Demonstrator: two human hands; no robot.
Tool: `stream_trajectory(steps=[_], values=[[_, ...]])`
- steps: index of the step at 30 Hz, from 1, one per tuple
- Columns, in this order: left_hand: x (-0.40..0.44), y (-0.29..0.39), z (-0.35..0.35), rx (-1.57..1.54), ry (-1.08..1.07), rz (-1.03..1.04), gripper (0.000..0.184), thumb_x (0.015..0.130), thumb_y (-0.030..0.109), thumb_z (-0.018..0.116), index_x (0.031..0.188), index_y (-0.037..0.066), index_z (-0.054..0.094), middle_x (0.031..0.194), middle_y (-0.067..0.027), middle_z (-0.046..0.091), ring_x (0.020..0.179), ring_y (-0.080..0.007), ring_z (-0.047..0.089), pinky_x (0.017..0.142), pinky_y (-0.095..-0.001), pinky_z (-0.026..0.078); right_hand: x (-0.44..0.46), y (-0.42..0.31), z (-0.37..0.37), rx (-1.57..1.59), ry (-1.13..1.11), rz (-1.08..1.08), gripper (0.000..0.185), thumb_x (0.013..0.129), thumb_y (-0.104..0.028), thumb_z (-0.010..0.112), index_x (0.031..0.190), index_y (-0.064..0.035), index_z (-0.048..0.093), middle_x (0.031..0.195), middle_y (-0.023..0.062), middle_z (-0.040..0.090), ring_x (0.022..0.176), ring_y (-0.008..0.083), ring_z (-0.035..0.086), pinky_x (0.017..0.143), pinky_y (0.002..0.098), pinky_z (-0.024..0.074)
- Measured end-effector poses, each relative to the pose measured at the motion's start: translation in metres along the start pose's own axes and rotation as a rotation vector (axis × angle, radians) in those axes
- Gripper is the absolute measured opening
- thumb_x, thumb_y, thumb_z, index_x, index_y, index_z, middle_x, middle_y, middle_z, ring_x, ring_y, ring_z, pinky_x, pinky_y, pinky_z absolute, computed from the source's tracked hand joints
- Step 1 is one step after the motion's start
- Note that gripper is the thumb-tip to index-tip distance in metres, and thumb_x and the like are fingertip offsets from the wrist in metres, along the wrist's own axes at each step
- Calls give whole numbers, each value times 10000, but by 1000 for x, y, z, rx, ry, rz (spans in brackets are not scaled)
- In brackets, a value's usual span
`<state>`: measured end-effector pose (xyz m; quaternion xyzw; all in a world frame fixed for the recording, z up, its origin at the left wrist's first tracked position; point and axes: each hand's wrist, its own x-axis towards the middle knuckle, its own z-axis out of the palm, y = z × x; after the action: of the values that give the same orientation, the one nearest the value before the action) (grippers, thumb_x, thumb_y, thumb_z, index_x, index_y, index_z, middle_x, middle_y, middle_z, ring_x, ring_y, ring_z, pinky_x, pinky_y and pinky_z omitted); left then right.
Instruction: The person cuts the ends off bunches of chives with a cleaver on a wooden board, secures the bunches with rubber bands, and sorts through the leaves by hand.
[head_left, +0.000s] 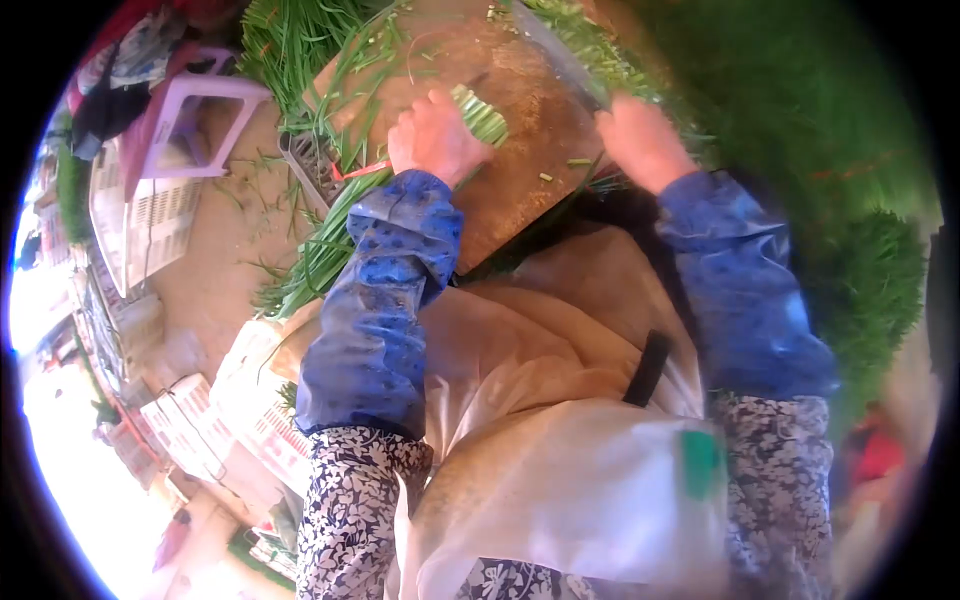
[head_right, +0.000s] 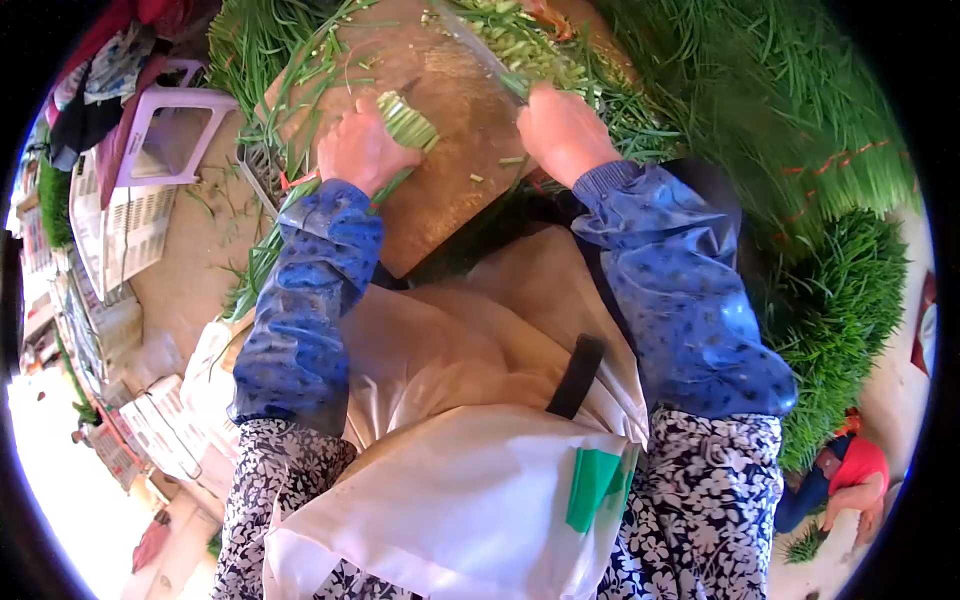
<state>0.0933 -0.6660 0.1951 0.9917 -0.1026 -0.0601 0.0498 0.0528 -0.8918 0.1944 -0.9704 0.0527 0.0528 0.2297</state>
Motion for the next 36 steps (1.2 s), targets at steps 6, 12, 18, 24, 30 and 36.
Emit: stream_trajectory(steps=[6,12,18,24,30,36], values=[[12,-3,-5,-85,-144,-56,774,546,391,825,1128,-9,507,1011,-218,649,952,-397,633,815,-476,508,-2,-25,-13,304,-233,-237,297,871,-257,569,928,32,604,776,245,619,737,422,602,643,460,467],[17,-10,-5,-125,-118,-6,809,531,408,814,1188,59,499,1015,-218,659,932,-397,643,793,-472,512,14,-20,-2,322,-234,-316,276,869,-239,559,909,32,602,790,254,610,763,434,595,663,466,468],[13,-16,0,-114,-122,20,786,525,449,804,1144,42,541,1013,-228,663,940,-397,643,820,-462,509,42,-32,29,416,-437,-280,213,892,-166,489,838,18,581,588,165,583,491,266,592,467,385,452],[17,-29,-2,-216,-119,-9,827,534,448,802,1179,5,534,1002,-235,668,964,-401,637,850,-447,502,72,-40,41,-106,124,-827,162,887,-152,502,916,-18,588,680,184,633,578,334,618,499,419,468],[1,-62,-88,-624,233,34,750,575,333,843,1160,-30,545,1008,-168,688,903,-286,671,822,-369,522,29,-1,35,-350,136,-529,336,815,-77,529,1150,-60,514,851,195,618,685,357,625,577,458,491],[-54,-92,-234,-1278,669,231,416,785,128,694,1136,-64,578,911,-133,699,854,-243,678,819,-341,535,24,-46,-3,-50,262,-660,524,764,-127,650,1265,-49,520,1030,192,558,985,348,567,778,456,491]])
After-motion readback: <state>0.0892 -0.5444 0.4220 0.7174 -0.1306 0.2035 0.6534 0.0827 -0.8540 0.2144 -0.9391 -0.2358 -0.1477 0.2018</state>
